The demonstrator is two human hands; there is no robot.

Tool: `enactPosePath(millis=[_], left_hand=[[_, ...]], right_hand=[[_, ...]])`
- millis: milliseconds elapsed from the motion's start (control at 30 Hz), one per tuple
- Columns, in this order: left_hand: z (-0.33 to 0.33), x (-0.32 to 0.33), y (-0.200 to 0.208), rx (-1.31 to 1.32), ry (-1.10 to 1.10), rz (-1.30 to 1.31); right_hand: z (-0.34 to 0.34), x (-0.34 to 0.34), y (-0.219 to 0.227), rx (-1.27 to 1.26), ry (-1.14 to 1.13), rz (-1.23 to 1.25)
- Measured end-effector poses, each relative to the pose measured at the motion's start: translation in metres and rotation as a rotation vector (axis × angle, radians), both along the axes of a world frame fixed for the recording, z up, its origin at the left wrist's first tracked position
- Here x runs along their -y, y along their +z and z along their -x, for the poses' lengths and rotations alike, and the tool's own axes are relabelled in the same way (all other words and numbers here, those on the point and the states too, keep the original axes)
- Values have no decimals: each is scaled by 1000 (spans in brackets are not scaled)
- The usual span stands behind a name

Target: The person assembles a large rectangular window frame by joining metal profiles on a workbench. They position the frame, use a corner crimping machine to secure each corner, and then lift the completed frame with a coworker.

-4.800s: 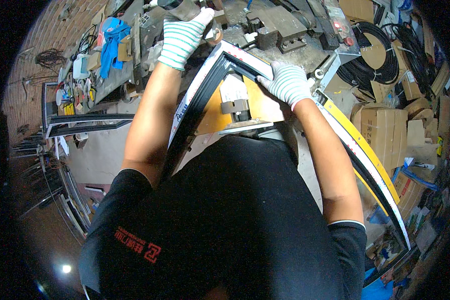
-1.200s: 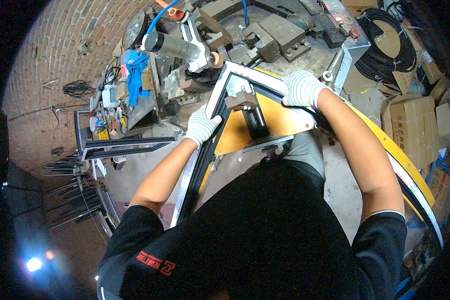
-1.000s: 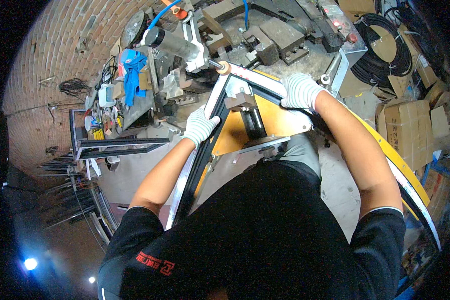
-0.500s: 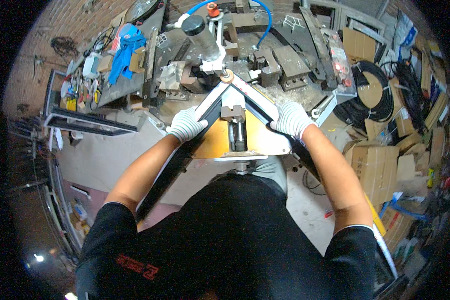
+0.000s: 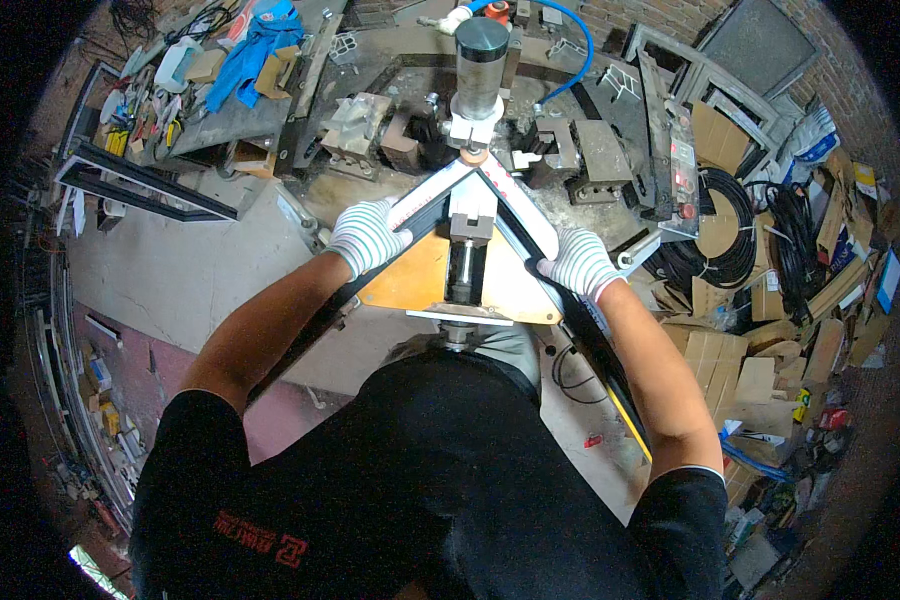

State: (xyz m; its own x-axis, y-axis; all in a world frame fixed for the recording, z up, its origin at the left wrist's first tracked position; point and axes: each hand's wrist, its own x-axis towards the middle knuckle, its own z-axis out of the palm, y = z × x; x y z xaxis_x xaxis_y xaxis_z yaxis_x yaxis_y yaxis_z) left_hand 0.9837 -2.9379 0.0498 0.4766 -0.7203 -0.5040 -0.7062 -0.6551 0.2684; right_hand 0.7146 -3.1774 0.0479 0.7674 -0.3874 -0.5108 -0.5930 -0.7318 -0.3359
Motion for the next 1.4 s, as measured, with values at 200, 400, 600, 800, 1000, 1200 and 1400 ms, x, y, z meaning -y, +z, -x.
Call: enactPosePath(millis=[200,400,600,800,1000,1200,1400], left_hand=[[3,1,7,23,-9,-5],[3,-1,-3,29,1,-39],[4,-4,-9,83,4,90],[7,-1,3,62,9,65],[13,-9,0,119,25,189],[17,-13,4,90,74,271],[17,-14,-4,62,99,333]], right_hand=[[-1,2,1,-27,22,-11],[1,5,-5,19,15,-52],[5,7,-11,20,18,-43],[7,2,-9,96,12,18],[11,-15,-7,63,-60,279],[13,-44,-4,148,-230,405],[13,-46,0,222,-263,360]])
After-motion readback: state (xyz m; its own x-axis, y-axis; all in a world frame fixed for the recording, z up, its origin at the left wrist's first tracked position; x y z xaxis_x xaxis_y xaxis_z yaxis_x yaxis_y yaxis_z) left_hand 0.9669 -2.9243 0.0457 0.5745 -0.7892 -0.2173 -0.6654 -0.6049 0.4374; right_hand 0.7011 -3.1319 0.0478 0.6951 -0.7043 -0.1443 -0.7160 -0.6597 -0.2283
